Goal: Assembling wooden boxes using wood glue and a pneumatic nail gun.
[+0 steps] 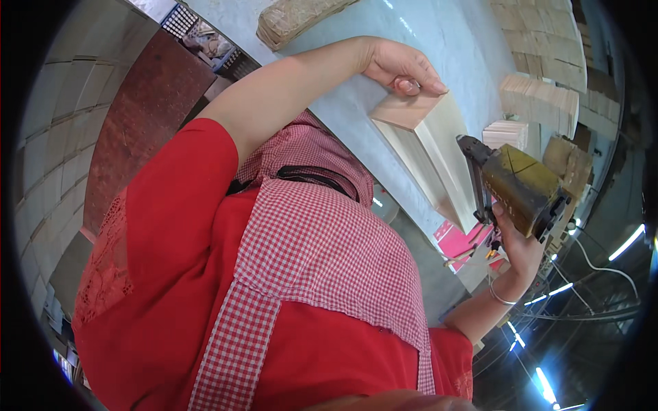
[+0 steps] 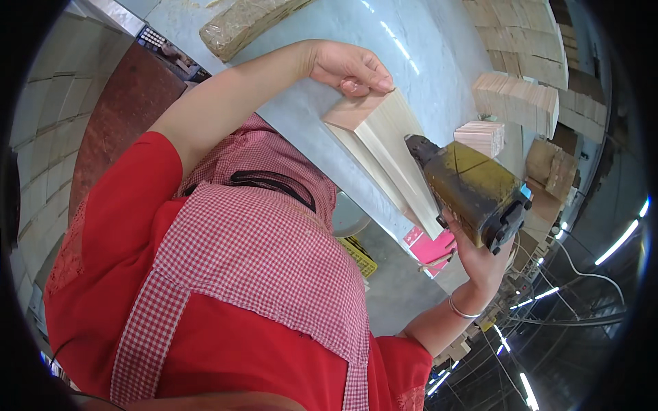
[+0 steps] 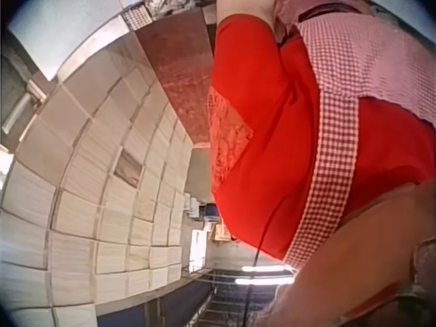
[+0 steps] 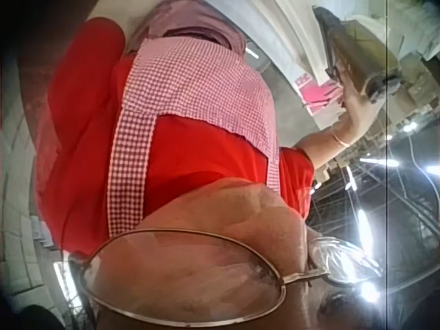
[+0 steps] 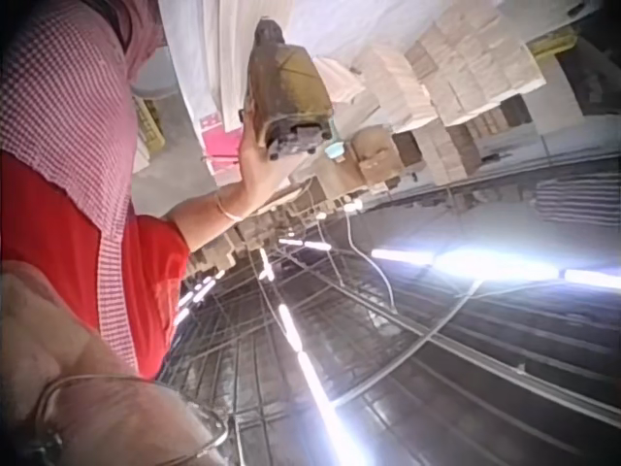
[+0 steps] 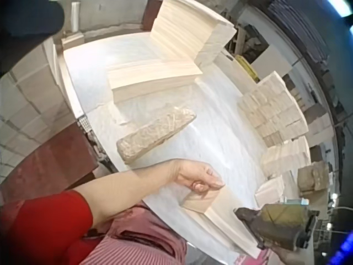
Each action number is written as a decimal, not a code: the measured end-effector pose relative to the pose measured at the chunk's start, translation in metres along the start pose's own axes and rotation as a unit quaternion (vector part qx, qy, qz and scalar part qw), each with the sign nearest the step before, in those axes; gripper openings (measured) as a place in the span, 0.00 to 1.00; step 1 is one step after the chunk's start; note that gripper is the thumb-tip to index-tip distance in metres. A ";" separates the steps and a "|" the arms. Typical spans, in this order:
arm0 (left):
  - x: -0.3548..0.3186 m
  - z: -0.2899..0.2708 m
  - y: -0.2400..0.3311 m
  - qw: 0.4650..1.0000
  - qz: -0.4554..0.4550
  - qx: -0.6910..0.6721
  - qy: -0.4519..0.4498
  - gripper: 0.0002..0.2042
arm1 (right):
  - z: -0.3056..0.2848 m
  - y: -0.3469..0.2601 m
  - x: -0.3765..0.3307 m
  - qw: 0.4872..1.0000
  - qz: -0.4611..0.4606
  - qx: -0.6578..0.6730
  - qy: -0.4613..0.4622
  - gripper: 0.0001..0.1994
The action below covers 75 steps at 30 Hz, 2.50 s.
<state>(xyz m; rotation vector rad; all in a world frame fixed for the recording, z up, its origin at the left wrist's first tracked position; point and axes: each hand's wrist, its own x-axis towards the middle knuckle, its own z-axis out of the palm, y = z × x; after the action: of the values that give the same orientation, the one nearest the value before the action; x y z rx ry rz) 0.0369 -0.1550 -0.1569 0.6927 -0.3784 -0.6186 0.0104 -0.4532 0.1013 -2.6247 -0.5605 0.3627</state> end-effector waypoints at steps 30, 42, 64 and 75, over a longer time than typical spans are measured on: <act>-0.040 0.052 -0.012 0.817 0.202 0.501 0.201 0.46 | 0.017 -0.030 0.057 0.995 -0.063 -0.044 -0.068 0.27; -0.037 0.049 -0.008 0.831 0.185 0.490 0.186 0.45 | 0.021 -0.031 0.054 0.995 -0.073 -0.025 -0.058 0.25; 0.006 -0.003 -0.009 0.998 0.039 -0.054 -0.017 0.07 | 0.023 -0.037 0.053 0.994 -0.054 -0.082 -0.042 0.23; 0.006 0.004 -0.006 0.996 0.042 -0.051 0.060 0.04 | 0.023 -0.032 0.055 0.996 -0.061 -0.047 -0.046 0.22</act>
<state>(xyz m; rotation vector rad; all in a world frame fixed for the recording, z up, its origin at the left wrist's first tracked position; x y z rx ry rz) 0.0371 -0.1649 -0.1573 0.6095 -0.2609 -0.5099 0.0404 -0.3941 0.0871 -2.6576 -0.7815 0.4314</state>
